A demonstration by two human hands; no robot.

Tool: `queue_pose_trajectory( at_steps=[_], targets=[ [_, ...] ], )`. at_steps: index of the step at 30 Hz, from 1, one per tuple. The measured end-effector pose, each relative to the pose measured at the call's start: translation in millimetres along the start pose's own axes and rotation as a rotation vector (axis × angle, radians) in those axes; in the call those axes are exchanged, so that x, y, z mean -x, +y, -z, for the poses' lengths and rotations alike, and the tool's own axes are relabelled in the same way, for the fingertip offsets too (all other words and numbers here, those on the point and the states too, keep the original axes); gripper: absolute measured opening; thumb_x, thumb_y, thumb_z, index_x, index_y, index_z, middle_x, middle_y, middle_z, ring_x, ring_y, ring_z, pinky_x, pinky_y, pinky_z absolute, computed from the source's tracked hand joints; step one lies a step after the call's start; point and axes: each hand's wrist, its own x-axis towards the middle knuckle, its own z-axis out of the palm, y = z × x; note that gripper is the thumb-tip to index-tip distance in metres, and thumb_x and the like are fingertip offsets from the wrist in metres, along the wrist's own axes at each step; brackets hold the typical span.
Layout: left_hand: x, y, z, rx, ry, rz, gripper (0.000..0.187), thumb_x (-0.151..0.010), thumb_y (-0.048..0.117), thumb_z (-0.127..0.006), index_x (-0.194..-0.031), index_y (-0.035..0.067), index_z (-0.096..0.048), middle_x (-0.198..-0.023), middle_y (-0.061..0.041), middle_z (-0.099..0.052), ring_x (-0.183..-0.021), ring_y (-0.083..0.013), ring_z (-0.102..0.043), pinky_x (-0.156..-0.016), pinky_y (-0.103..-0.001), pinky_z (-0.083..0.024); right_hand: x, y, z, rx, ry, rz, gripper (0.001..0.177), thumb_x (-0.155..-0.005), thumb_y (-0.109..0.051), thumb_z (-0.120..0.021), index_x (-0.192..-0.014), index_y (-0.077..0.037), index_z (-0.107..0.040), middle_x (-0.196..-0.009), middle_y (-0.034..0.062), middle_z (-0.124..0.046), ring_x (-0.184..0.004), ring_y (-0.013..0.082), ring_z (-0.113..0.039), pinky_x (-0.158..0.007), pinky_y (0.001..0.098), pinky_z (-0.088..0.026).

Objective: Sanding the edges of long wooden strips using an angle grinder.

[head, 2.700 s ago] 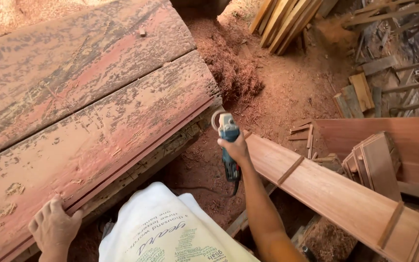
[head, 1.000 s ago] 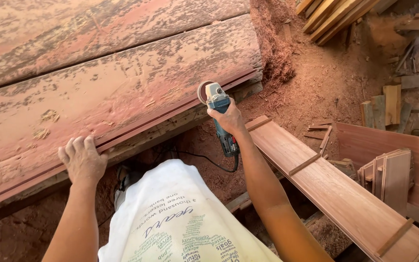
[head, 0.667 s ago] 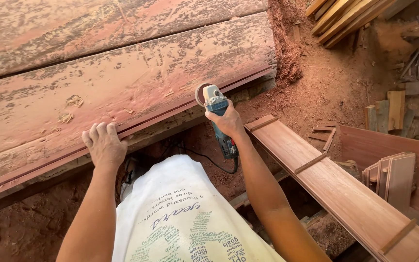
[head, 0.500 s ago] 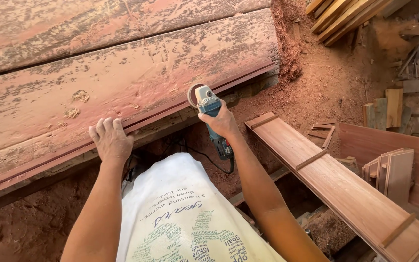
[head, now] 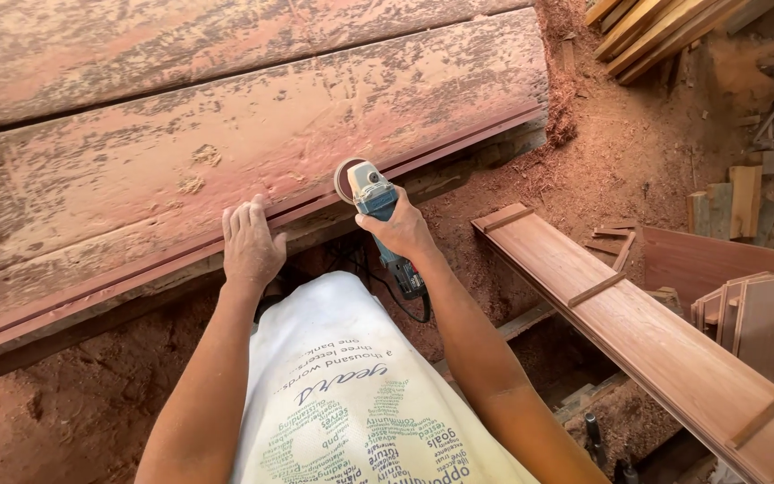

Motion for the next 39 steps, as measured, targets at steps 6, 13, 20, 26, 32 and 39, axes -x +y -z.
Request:
queue_pose_trajectory(
  at_steps=[6,13,20,26,32,39],
  targets=[
    [36,-50,59,-0.26,-0.087,0.127,0.101,-0.083,0.061,-0.074,-0.154,0.002,-0.034,-0.149,-0.02,-0.045,-0.145,-0.032,-0.034,-0.124,-0.056,-0.006,15,-14,-25,0.038,-0.011,0.028,0.099,-0.073,-0.052,-0.081,-0.148,-0.001,-0.041,-0.124,0.0191,-0.068,-0.112,0.0306,-0.069,-0.095,0.0406,-0.055],
    [80,-100,75,-0.3,-0.044,0.351,0.103,-0.077,0.058,-0.079,-0.156,0.01,-0.034,-0.157,-0.014,-0.03,-0.156,-0.0316,-0.014,-0.123,-0.058,0.002,32,-50,-61,0.149,-0.095,0.046,0.105,-0.07,-0.057,-0.079,-0.15,-0.002,-0.039,-0.122,0.022,-0.07,-0.111,0.0344,-0.071,-0.094,0.0414,-0.056],
    [87,-117,49,-0.154,0.141,0.288,0.079,-0.093,0.052,-0.076,-0.15,0.013,-0.038,-0.154,-0.009,-0.034,-0.156,-0.0322,-0.016,-0.126,-0.059,0.004,55,-92,-105,0.206,-0.172,0.15,0.103,-0.069,-0.058,-0.079,-0.148,-0.002,-0.041,-0.118,0.024,-0.071,-0.109,0.0373,-0.071,-0.094,0.0428,-0.056],
    [89,-118,49,-0.2,0.099,0.303,0.075,-0.09,0.047,-0.077,-0.148,0.015,-0.04,-0.154,-0.005,-0.037,-0.156,-0.03,-0.018,-0.127,-0.058,0.002,64,-101,-116,0.265,-0.202,0.21,0.1,-0.07,-0.058,-0.076,-0.15,-0.008,-0.043,-0.114,0.024,-0.071,-0.106,0.0407,-0.07,-0.09,0.0461,-0.055],
    [88,-118,43,-0.202,0.128,0.282,0.076,-0.091,0.05,-0.077,-0.149,0.015,-0.043,-0.155,-0.004,-0.037,-0.157,-0.0289,-0.019,-0.127,-0.06,0.0,33,-57,-75,0.192,-0.114,0.106,0.104,-0.069,-0.058,-0.078,-0.148,-0.003,-0.04,-0.12,0.0236,-0.07,-0.109,0.0376,-0.071,-0.092,0.0429,-0.056],
    [92,-121,40,-0.276,0.174,0.256,0.076,-0.094,0.055,-0.077,-0.148,0.014,-0.044,-0.154,-0.004,-0.038,-0.158,-0.0286,-0.022,-0.129,-0.06,-0.001,8,-12,-15,0.087,0.035,0.034,0.094,-0.069,-0.054,-0.08,-0.14,-0.002,-0.048,-0.12,0.0189,-0.069,-0.107,0.031,-0.071,-0.093,0.0412,-0.056]
  ],
)
